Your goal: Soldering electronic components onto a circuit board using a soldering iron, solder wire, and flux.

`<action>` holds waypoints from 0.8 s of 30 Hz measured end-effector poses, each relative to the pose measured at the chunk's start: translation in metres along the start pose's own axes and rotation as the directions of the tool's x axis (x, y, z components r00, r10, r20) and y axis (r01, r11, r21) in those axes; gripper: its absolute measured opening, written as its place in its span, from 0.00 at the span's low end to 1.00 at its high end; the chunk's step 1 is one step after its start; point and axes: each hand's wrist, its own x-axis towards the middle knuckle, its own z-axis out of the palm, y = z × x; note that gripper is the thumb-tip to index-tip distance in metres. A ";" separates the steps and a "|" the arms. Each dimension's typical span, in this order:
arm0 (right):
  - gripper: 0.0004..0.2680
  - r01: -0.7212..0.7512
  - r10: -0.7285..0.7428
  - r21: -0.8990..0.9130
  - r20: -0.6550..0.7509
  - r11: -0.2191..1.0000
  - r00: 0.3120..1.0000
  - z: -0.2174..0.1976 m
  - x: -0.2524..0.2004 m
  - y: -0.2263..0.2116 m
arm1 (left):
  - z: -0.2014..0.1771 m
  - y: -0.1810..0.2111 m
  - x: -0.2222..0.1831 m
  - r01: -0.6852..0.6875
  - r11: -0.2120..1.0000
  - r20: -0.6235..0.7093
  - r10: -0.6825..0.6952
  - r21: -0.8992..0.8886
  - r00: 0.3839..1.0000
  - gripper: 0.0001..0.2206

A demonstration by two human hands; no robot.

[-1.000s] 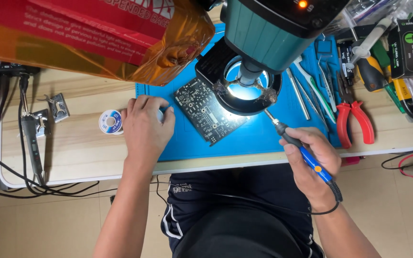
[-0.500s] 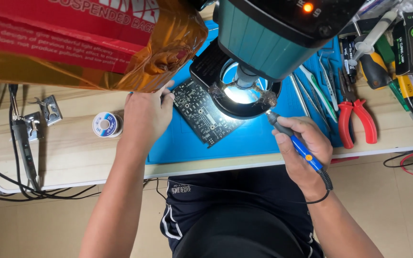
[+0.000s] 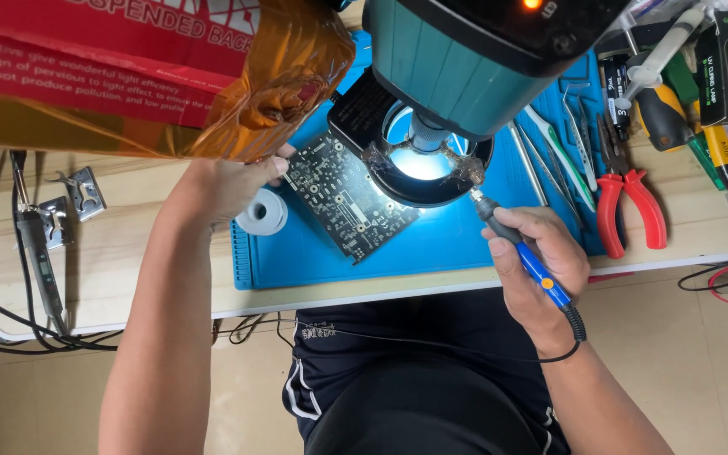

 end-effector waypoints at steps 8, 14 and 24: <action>0.08 0.032 -0.032 0.011 -0.011 0.999 0.999 0.000 0.000 0.001 | 0.001 0.025 -0.006 -0.129 0.945 -0.140 0.177 0.300 0.974 0.11; 0.08 0.038 -0.037 0.016 -0.040 0.999 0.999 0.002 -0.001 0.000 | 0.060 0.003 0.007 -0.352 0.610 -0.198 0.653 0.710 0.731 0.14; 0.08 0.022 -0.021 0.002 -0.030 1.000 0.999 0.001 -0.001 -0.002 | 0.135 0.028 0.015 -0.582 0.438 -0.076 0.838 0.685 0.541 0.03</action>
